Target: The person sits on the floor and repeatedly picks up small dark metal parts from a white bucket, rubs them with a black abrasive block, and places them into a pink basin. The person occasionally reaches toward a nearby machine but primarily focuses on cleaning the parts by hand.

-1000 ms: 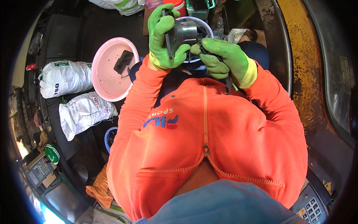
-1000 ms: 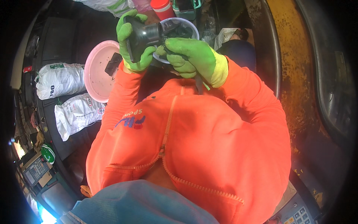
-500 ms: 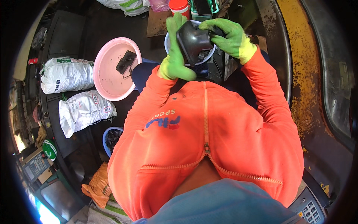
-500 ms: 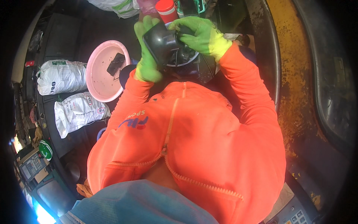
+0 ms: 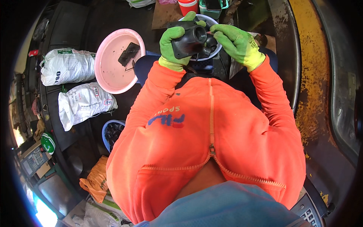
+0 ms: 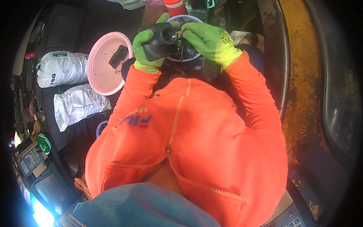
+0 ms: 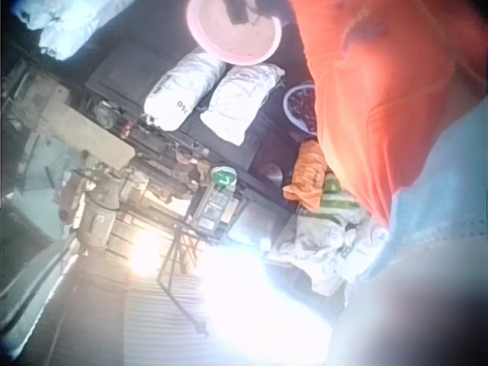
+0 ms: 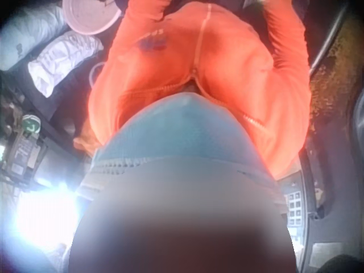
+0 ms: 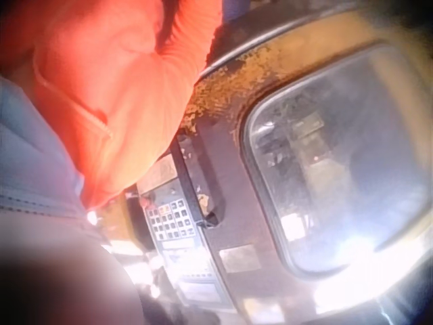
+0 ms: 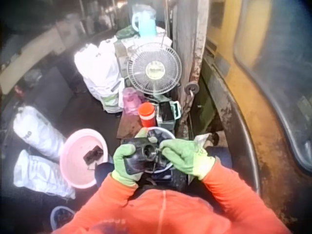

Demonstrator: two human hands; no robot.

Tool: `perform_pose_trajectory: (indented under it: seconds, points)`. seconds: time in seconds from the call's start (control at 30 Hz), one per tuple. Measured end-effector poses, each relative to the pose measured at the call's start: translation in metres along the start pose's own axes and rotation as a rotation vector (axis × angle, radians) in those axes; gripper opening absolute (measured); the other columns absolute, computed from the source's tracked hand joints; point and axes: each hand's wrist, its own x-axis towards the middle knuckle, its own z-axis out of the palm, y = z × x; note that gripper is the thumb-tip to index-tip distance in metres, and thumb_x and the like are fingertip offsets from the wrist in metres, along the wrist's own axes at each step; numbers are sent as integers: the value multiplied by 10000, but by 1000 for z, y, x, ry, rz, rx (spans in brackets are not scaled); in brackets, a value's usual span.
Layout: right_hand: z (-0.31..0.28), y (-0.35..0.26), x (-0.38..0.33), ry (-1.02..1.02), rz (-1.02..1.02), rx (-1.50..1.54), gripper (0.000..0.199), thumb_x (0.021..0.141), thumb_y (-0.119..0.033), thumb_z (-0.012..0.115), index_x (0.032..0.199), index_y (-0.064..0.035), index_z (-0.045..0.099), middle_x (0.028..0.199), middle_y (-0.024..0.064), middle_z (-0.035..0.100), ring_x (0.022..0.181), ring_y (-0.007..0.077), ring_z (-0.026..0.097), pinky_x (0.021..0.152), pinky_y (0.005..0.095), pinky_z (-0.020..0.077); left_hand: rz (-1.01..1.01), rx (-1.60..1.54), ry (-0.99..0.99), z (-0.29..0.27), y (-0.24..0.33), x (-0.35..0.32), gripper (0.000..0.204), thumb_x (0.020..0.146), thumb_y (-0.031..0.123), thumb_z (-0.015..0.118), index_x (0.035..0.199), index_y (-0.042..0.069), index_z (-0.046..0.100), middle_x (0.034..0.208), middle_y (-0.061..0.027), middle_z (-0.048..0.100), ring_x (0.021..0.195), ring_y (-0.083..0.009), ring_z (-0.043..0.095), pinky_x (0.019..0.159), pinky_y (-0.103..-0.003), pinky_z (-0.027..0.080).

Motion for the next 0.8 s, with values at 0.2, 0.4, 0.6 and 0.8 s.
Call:
perform_pose_trajectory:
  seconds: [0.2, 0.4, 0.6, 0.8]
  points:
    - [7, 6, -4, 151, -274, -85, 259, 917, -142, 621, 1158, -46, 636, 959, 113, 690, 830, 225, 668, 722, 304, 528, -30, -129, -95, 19, 2, 0, 632, 770, 214, 528, 1366, 20, 446, 1195, -183, 592, 1042, -348, 618, 893, -476, 525]
    - [21, 2, -12, 171, -212, -2, 265, 913, -183, 617, 1136, -40, 637, 1019, 132, 682, 905, 288, 668, 752, 341, 540, 120, 204, -59, 34, 15, -9, 820, 687, 274, 601, 1390, -73, 359, 1233, -228, 547, 1028, -338, 596, 868, -409, 524]
    - [32, -14, -22, 114, 17, 376, 262, 948, -171, 569, 1142, -1, 616, 1002, 113, 670, 878, 205, 643, 776, 303, 510, 297, 277, -288, 39, 21, 0, 797, 702, 171, 592, 1433, -14, 331, 1262, -165, 520, 1076, -290, 576, 918, -392, 494]
    - [28, -40, -24, 84, 192, 655, 261, 978, -204, 525, 1130, -12, 616, 958, 52, 647, 855, 124, 593, 757, 270, 487, 400, 292, -277, 46, 17, 0, 975, 705, 177, 804, 1480, 5, 239, 1378, -106, 424, 1292, -202, 403, 1082, -321, 333]
